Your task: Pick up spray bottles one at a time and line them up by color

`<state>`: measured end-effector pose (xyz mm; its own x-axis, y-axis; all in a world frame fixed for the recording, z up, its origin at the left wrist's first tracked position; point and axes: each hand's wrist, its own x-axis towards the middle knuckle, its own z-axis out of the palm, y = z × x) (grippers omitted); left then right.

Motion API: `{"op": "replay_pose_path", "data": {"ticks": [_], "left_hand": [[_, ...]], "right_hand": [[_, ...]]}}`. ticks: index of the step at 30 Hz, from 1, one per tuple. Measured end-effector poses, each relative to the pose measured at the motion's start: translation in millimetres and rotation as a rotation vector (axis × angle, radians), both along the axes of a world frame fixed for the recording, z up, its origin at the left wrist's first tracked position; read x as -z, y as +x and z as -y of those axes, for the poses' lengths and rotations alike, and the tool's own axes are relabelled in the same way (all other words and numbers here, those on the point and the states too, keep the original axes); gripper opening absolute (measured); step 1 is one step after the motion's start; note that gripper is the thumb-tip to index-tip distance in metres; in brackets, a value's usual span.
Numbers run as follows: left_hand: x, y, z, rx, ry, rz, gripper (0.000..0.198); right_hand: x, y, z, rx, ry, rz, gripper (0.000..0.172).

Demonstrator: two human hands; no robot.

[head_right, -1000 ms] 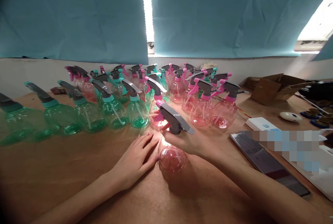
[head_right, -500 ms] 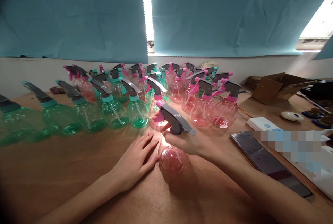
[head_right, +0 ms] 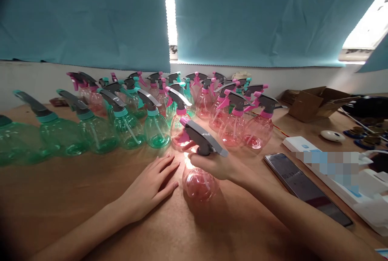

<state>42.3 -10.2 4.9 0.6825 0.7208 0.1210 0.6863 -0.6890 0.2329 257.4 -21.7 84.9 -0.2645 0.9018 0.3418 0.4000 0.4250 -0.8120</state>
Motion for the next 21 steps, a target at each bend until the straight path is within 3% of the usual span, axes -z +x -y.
{"op": "replay_pose_path", "data": {"ticks": [8, 16, 21], "left_hand": [[-2.7, -3.5, -1.7, 0.007, 0.000, 0.003, 0.045], [-1.3, -1.9, 0.0, -0.001, 0.014, 0.031, 0.042], [-0.8, -1.8, -0.1, 0.006, 0.033, 0.052, 0.039]], "right_hand": [[6.2, -1.2, -2.3, -0.047, 0.067, -0.018, 0.058], [14.3, 1.8, -1.7, 0.010, 0.036, -0.003, 0.067], [6.2, -2.3, -0.1, -0.021, 0.028, -0.044, 0.064]]}}
